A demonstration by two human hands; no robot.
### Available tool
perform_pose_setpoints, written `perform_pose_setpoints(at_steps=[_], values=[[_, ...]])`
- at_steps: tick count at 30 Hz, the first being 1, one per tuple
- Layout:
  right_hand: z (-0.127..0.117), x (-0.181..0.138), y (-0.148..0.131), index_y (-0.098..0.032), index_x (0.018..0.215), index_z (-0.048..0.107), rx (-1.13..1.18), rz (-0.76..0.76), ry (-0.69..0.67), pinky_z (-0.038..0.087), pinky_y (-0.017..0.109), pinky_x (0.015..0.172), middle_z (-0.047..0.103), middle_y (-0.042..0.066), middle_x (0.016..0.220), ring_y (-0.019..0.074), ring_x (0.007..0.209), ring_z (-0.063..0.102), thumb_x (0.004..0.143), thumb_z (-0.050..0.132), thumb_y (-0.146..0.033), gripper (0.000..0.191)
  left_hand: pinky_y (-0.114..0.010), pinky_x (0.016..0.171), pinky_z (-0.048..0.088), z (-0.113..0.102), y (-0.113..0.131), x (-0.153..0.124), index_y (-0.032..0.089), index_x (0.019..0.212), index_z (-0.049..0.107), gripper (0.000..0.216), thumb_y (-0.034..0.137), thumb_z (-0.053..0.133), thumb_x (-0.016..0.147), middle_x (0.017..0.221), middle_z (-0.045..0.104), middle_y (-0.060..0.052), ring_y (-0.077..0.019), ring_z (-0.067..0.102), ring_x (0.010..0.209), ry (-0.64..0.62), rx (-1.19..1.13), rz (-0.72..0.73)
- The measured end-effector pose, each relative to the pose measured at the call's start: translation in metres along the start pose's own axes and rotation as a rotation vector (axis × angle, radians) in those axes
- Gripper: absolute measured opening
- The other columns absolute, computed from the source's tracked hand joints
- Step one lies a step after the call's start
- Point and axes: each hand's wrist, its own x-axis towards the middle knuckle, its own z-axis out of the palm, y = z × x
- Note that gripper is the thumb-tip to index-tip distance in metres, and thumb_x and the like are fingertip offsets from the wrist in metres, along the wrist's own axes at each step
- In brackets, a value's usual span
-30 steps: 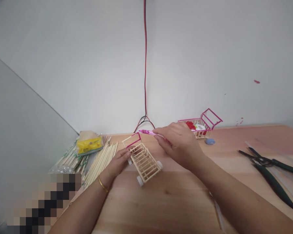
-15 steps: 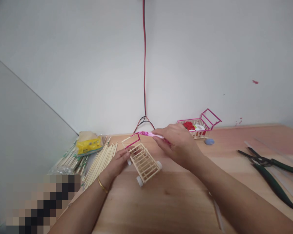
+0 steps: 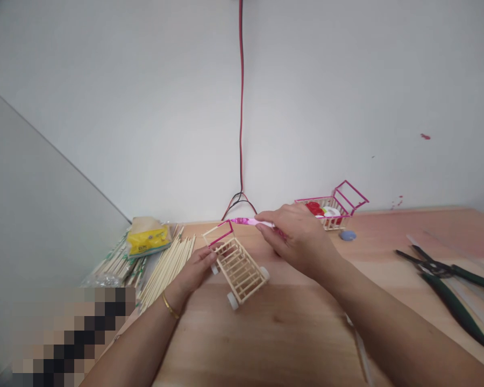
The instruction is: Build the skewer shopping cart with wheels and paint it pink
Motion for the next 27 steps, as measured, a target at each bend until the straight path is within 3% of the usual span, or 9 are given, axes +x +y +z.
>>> perform_pose_setpoints(at_steps=[27], values=[[0.0026, -0.0014, -0.0067, -0.02, 0.096, 0.069, 0.054, 0.021, 0.021, 0.046, 0.032, 0.068, 0.072, 0.002, 0.074, 0.0164, 0.065, 0.062, 0.092, 0.057, -0.024, 0.014, -0.045, 0.108, 0.039, 0.0076, 0.0087, -0.0013, 0.015, 0.125, 0.064, 0.057, 0.052, 0.066, 0.082, 0.13, 0.064, -0.016, -0.0333, 0.056, 0.125, 0.011, 0.008, 0.016]])
